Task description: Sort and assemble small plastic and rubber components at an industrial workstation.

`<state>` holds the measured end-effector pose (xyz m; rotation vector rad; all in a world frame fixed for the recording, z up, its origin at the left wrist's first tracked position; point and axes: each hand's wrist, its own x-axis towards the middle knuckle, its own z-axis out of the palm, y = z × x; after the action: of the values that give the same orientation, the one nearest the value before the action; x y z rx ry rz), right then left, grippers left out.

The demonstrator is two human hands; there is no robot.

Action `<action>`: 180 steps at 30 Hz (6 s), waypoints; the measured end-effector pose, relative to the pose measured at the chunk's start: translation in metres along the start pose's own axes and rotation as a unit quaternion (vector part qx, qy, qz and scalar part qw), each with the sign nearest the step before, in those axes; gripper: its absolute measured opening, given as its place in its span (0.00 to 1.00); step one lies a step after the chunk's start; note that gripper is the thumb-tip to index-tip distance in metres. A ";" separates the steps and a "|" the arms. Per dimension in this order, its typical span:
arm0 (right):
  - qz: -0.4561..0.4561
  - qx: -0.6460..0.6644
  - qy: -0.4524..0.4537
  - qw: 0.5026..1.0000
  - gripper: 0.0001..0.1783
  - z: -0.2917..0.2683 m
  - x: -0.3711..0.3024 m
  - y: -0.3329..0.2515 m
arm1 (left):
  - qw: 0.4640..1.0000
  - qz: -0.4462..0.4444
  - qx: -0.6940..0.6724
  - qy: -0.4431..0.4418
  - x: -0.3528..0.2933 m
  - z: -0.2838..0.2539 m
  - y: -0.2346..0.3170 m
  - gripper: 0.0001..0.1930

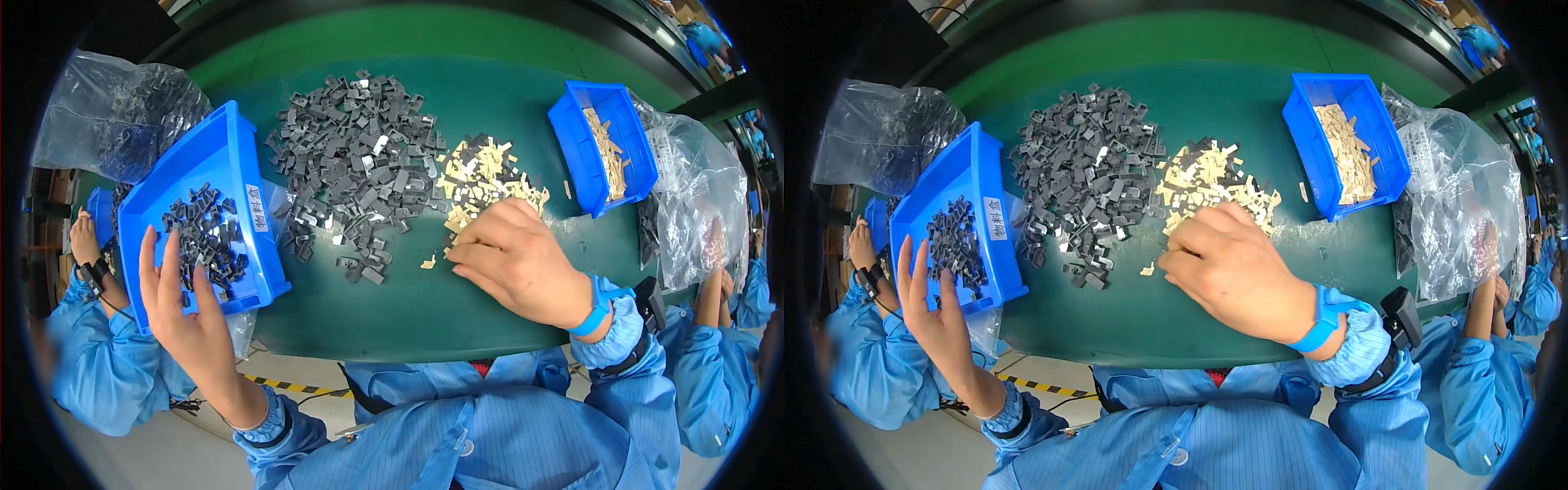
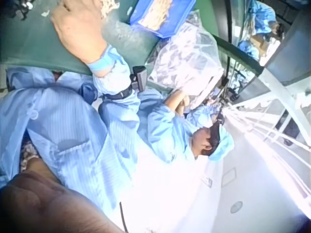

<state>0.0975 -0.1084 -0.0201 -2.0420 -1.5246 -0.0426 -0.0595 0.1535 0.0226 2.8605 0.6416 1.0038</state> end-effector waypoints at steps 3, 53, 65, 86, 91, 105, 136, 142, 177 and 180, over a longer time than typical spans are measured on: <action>-0.018 -0.016 0.005 1.000 0.07 0.017 0.004 0.000 | 0.998 0.033 -0.033 0.050 0.000 0.004 0.025 0.17; 0.148 -0.302 0.141 0.931 0.06 -0.122 -0.017 0.036 | 0.938 0.179 -0.158 -0.251 -0.061 0.062 0.126 0.25; 0.017 -0.073 0.006 0.997 0.13 -0.019 -0.001 0.016 | 0.931 0.192 -0.163 -0.263 -0.064 0.063 0.126 0.24; 0.021 -0.017 -0.043 0.999 0.07 -0.005 0.006 0.025 | 0.926 0.197 -0.191 -0.257 -0.068 0.063 0.118 0.20; 0.057 0.023 0.011 0.998 0.06 -0.016 0.000 0.027 | 0.931 0.200 -0.202 -0.226 -0.058 0.065 0.118 0.16; 0.075 -0.089 0.075 0.990 0.08 -0.011 0.009 0.016 | 0.909 0.240 -0.336 -0.059 -0.063 0.072 0.112 0.15; 0.002 0.043 0.082 0.996 0.09 -0.016 -0.005 -0.003 | 0.936 -0.024 -0.331 -0.121 -0.095 0.020 0.022 0.08; 0.104 0.288 0.057 0.950 0.09 -0.016 -0.002 -0.037 | 0.735 -0.145 -0.634 -0.191 -0.059 0.021 0.112 0.08; -0.032 0.095 0.122 0.987 0.06 -0.024 -0.008 -0.011 | 0.678 -0.118 -0.659 -0.303 -0.044 0.043 0.129 0.07; -0.031 0.089 0.107 0.990 0.05 -0.024 -0.010 -0.009 | 0.730 -0.038 -0.615 -0.297 -0.040 0.046 0.129 0.07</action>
<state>0.0931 -0.1267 -0.0001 -1.7879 -1.4052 -0.1410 -0.0120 0.0243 -0.0143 1.6959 -0.0440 0.2005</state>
